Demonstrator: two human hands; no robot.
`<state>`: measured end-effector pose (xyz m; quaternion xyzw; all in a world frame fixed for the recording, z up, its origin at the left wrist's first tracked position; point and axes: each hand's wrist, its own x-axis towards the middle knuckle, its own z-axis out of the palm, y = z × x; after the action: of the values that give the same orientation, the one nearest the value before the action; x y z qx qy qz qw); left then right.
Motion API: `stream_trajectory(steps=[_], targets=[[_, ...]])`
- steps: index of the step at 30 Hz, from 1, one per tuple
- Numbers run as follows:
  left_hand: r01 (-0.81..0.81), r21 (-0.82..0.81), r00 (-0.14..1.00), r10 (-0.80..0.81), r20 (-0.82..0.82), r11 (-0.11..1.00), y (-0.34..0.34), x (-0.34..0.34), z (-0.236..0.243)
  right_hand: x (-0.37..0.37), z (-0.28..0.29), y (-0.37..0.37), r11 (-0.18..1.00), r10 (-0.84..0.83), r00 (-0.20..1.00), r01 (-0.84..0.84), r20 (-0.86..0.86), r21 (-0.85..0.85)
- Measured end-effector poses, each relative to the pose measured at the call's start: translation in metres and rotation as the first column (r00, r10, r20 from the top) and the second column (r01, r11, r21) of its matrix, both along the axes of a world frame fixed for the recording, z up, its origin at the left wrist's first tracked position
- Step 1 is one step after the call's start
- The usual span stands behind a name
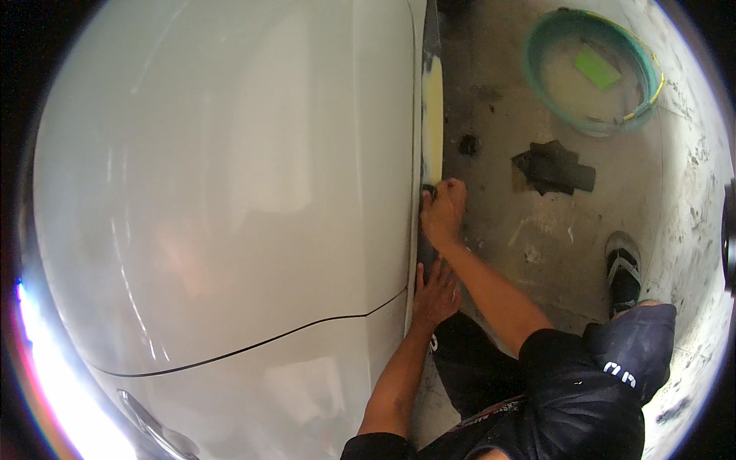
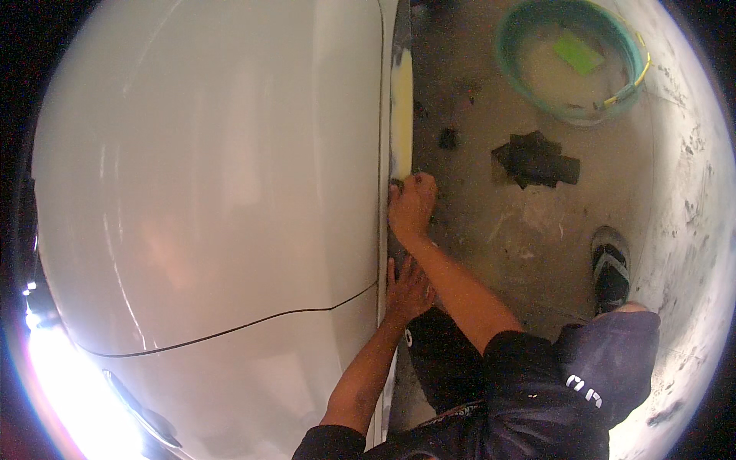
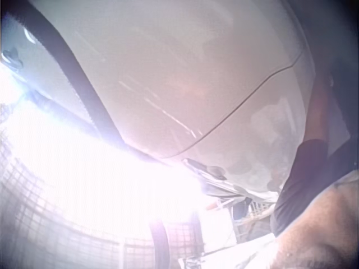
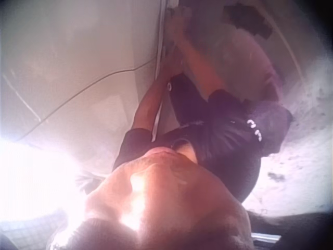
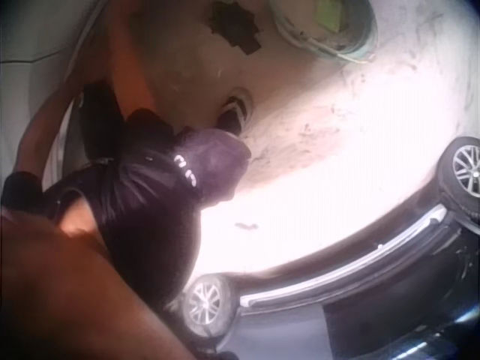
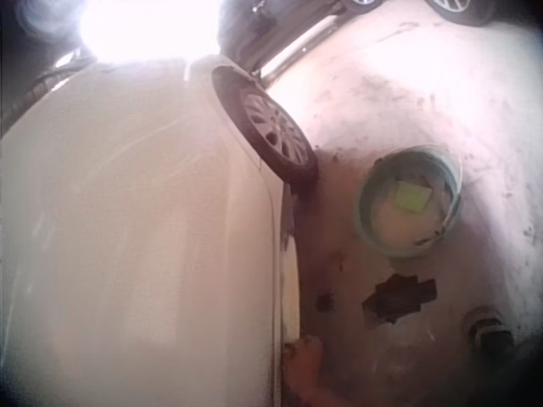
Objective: The person sands the lower side panel of a white car using a sanding block. They repeatedly rub the block along the surface and periodically dip it into a green bucket of water to clean it. The person works on a specific section of the car's body, maintaining a consistent sanding motion.
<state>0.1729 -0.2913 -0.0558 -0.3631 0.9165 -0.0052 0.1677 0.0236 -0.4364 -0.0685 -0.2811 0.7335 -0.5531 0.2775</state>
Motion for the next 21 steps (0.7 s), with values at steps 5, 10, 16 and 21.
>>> stream_trajectory(steps=[5,10,16,21], targets=[[0.007,0.003,0.998,-0.007,0.055,1.000,-0.002,0.002,0.001,0.005,0.000,0.002,0.996,-0.088,0.996,0.089,0.012,-0.015],[0.020,-0.019,0.999,-0.019,0.037,1.000,-0.005,0.000,0.000,-0.001,0.001,-0.003,1.000,-0.012,0.999,0.013,0.030,-0.013],[-0.002,0.015,0.995,0.001,0.096,1.000,-0.004,0.000,0.005,-0.004,0.008,0.002,0.998,-0.053,0.997,0.052,0.053,0.017],[0.024,-0.007,1.000,-0.025,-0.016,1.000,-0.012,-0.003,0.002,-0.001,0.009,0.007,0.997,0.043,0.999,-0.045,0.033,0.064]])
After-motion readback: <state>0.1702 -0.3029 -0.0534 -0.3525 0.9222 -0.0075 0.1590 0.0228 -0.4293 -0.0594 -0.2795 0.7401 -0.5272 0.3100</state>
